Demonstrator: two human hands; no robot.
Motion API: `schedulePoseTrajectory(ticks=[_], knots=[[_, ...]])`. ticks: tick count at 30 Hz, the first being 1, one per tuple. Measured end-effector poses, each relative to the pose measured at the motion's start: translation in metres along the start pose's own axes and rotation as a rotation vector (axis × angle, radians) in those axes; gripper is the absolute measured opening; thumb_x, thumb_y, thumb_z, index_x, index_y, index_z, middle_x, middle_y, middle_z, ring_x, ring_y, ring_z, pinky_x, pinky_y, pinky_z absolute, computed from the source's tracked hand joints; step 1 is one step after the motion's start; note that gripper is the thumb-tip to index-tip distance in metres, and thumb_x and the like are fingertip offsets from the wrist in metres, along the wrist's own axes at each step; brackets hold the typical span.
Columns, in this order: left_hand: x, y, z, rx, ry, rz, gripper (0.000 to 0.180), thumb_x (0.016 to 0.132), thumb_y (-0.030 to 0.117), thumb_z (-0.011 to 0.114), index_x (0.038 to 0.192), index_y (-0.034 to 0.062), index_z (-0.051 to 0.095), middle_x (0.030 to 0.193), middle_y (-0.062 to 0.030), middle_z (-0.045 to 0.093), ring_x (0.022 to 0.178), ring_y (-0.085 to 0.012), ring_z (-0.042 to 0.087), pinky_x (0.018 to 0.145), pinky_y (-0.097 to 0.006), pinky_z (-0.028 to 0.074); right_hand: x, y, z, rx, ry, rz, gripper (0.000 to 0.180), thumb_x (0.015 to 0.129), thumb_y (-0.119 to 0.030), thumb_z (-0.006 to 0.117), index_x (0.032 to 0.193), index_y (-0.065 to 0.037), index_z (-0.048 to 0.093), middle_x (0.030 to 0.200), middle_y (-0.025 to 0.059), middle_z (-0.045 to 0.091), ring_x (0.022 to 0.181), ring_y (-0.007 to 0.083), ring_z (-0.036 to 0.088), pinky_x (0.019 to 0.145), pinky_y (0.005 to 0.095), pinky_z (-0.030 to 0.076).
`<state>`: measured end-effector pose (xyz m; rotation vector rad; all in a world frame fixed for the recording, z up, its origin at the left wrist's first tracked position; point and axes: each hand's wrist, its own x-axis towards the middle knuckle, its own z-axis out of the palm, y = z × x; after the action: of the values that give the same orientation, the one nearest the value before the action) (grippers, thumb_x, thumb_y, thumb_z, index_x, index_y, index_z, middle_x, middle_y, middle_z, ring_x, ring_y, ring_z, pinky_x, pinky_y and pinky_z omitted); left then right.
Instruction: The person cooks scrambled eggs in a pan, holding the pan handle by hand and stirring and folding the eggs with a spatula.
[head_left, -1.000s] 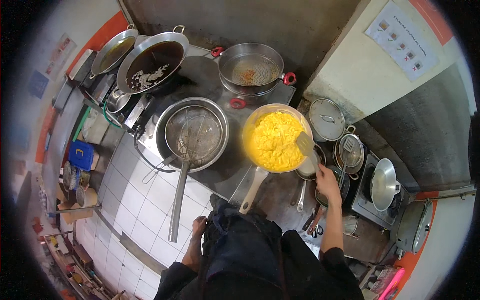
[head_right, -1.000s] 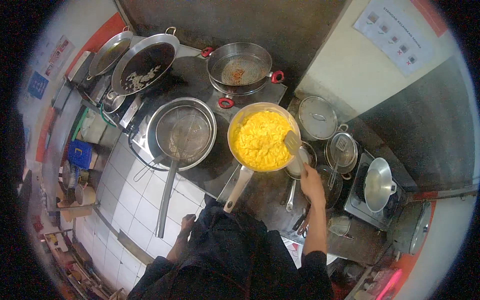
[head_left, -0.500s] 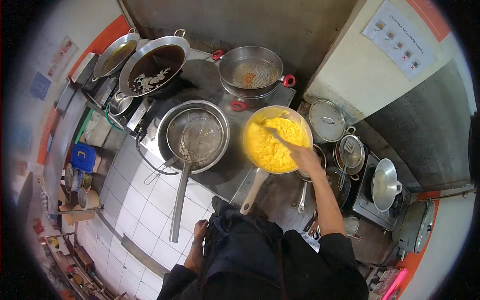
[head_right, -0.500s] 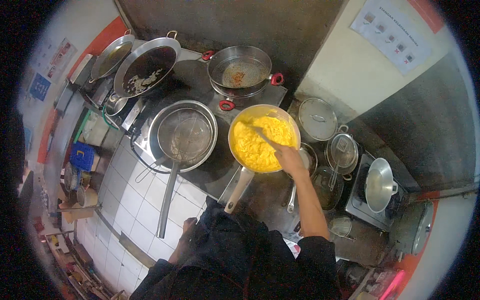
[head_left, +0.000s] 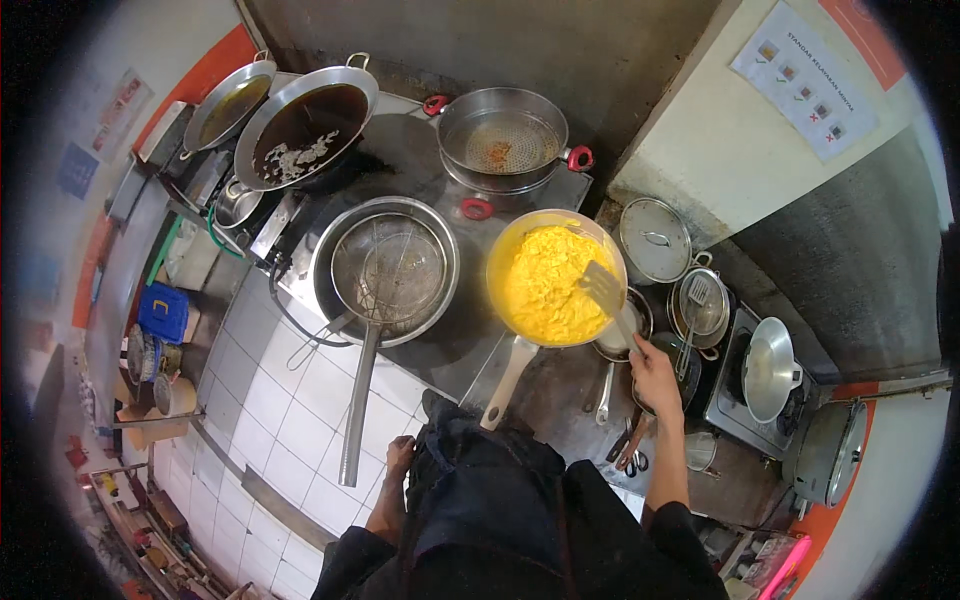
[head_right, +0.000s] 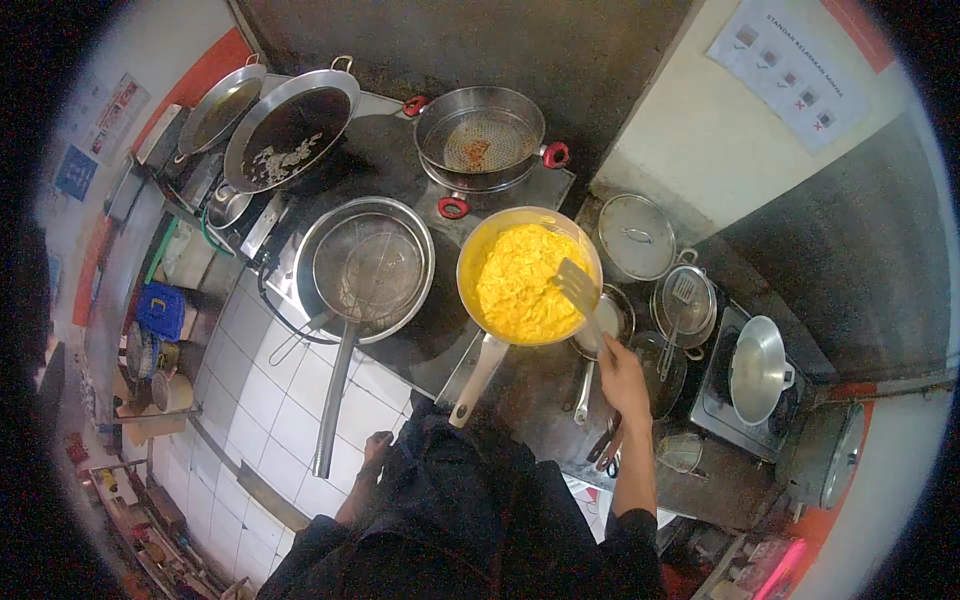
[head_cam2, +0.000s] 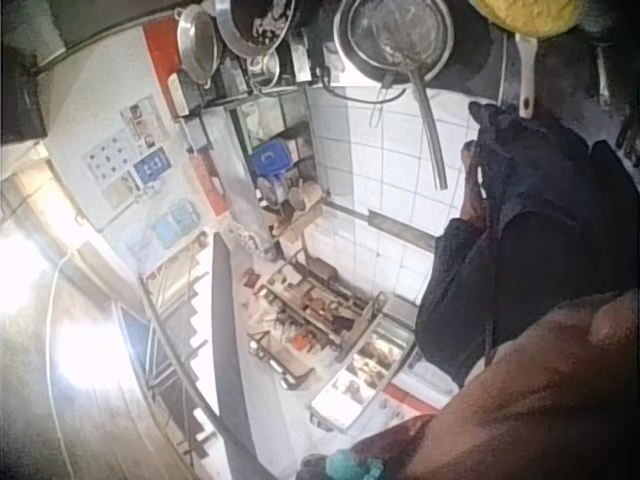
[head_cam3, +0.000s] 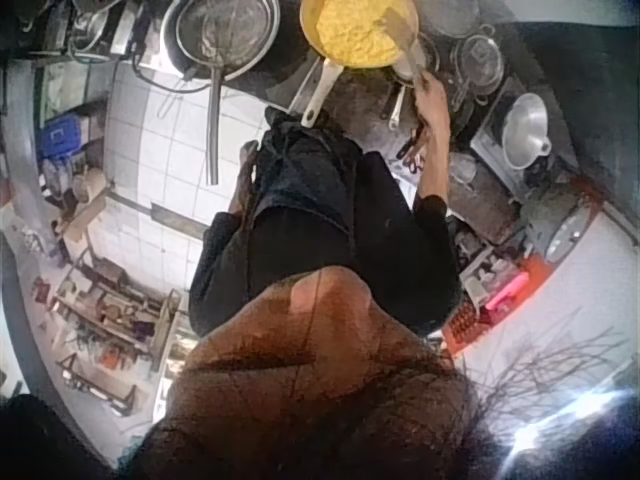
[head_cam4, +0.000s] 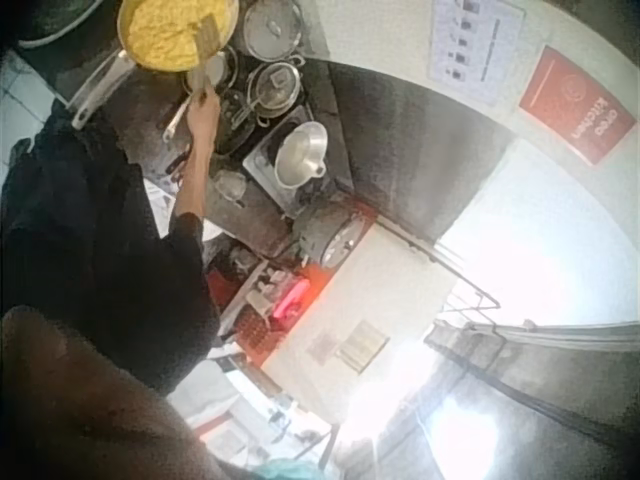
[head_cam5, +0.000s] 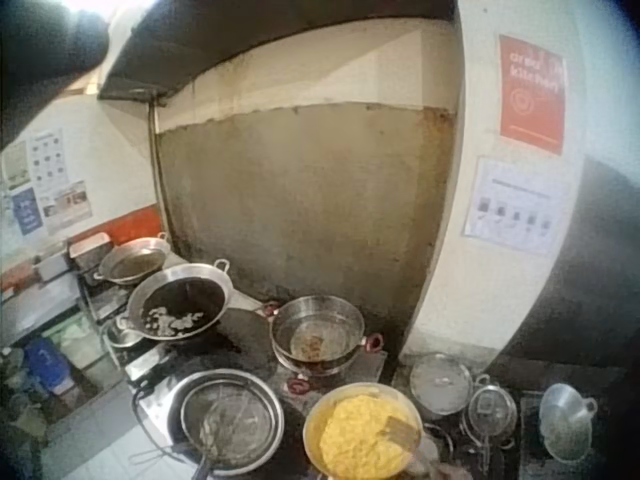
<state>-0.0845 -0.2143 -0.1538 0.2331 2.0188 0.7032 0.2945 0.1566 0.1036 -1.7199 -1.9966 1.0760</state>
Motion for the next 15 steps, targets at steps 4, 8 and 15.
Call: schedulePoseTrajectory(ticks=[4, 8, 15], knots=[[0.003, -0.004, 0.000, 0.020, 0.020, 0.064, 0.037, 0.079, 0.032, 0.058, 0.100, 0.0029, 0.069, 0.097, -0.0174, 0.068, 0.094, -0.0290, 0.064, 0.083, -0.040, 0.047, 0.050, -0.007, 0.012, 0.103, -0.019, 0.142, 0.041, 0.095, -0.017, 0.050, 0.134, -0.005, 0.049, 0.061, -0.0018, 0.046, 0.048, 0.0076, 0.042, 0.044, 0.0240, 0.035], [-0.004, 0.009, 0.000, 0.058, 0.013, 0.092, 0.036, 0.079, 0.032, 0.058, 0.099, 0.0037, 0.069, 0.093, -0.0177, 0.069, 0.093, -0.0296, 0.065, 0.082, -0.041, 0.047, 0.099, -0.034, 0.026, 0.069, -0.090, 0.310, 0.039, 0.091, -0.020, 0.051, 0.128, -0.010, 0.057, 0.093, 0.0254, 0.067, 0.088, 0.0298, 0.068, 0.073, 0.0379, 0.050], [-0.011, 0.005, 0.002, 0.066, 0.066, 0.076, 0.038, 0.078, 0.031, 0.061, 0.102, 0.0022, 0.069, 0.093, -0.0161, 0.070, 0.091, -0.0285, 0.066, 0.082, -0.038, 0.049, 0.081, -0.072, 0.043, -0.204, -0.014, -0.113, 0.040, 0.089, -0.020, 0.051, 0.129, -0.016, 0.056, 0.088, 0.0249, 0.065, 0.087, 0.0407, 0.063, 0.076, 0.0456, 0.049]])
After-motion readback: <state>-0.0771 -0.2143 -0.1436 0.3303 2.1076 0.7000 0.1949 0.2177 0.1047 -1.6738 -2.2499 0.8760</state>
